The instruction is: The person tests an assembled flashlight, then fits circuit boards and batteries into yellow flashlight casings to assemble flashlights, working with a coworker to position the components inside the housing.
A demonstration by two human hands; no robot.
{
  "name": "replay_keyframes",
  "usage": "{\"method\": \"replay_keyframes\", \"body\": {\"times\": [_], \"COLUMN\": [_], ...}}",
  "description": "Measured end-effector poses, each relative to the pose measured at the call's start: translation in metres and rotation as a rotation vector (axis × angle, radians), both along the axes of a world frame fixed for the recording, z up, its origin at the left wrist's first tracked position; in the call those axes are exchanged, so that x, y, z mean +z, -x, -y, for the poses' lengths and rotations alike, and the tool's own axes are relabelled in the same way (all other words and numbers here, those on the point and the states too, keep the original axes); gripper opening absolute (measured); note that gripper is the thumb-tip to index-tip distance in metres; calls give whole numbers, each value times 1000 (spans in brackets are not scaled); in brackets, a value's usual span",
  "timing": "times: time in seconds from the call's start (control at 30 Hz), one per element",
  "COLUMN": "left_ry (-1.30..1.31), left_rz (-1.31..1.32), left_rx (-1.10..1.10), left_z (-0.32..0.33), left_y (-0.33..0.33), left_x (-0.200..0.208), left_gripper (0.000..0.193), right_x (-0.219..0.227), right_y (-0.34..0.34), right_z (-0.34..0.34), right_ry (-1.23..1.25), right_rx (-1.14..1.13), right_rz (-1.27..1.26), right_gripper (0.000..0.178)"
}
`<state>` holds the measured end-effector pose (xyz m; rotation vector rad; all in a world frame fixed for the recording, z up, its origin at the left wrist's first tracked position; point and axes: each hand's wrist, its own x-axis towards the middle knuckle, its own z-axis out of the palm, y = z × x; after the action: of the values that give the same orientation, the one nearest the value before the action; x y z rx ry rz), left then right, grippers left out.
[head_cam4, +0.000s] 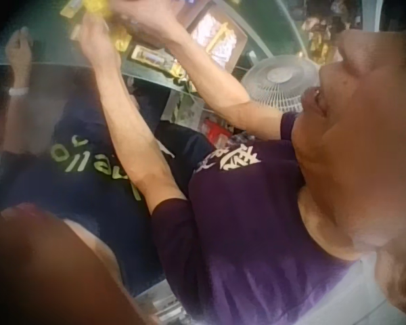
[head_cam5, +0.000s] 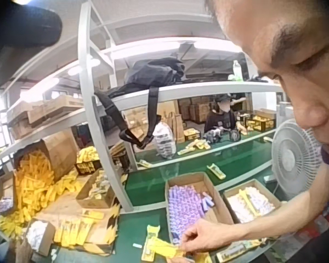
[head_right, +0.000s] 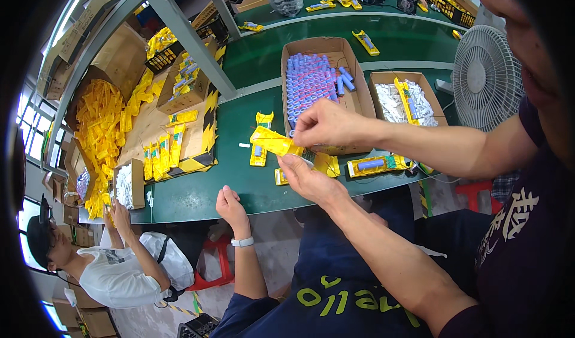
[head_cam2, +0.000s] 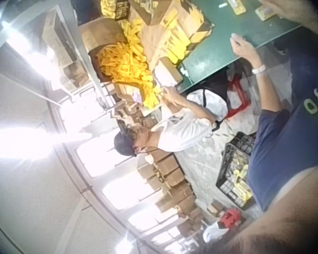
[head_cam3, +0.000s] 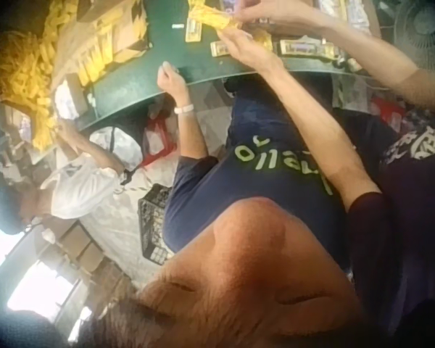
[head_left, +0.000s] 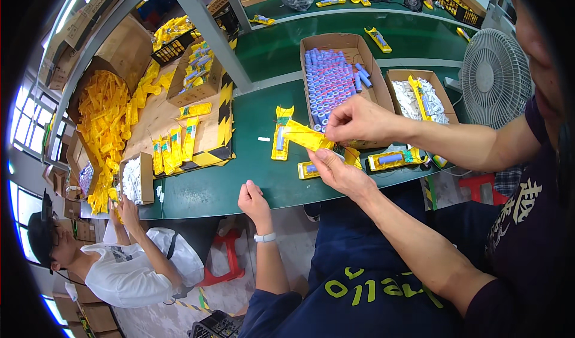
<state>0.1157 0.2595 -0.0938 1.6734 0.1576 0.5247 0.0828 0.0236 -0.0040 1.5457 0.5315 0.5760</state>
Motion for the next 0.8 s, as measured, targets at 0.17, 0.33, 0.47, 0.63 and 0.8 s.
{"method": "replay_keyframes", "body": {"times": [0.17, 0.33, 0.47, 0.63, 0.8], "left_ry": [-9, -19, -37, -50, -44], "left_rz": [22, 18, 22, 17, -1], "left_rx": [6, 18, 22, 32, 24], "left_z": [0, 0, 3, 2, 4], "left_y": [-1, -2, -2, -1, 0], "left_x": [-2, -2, 0, -1, 3], "left_gripper": [40, 40, 40, 39, 40], "right_x": [3, 9, 2, 28, 24], "right_y": [-2, -1, -2, -4, 1], "right_z": [8, 10, 11, 5, 1], "right_ry": [0, -69, -248, -105, -249], "right_rx": [32, 114, 186, -56, -79], "right_rz": [-26, -57, 45, -37, -94], "right_gripper": [41, 29, 22, 22, 23]}}
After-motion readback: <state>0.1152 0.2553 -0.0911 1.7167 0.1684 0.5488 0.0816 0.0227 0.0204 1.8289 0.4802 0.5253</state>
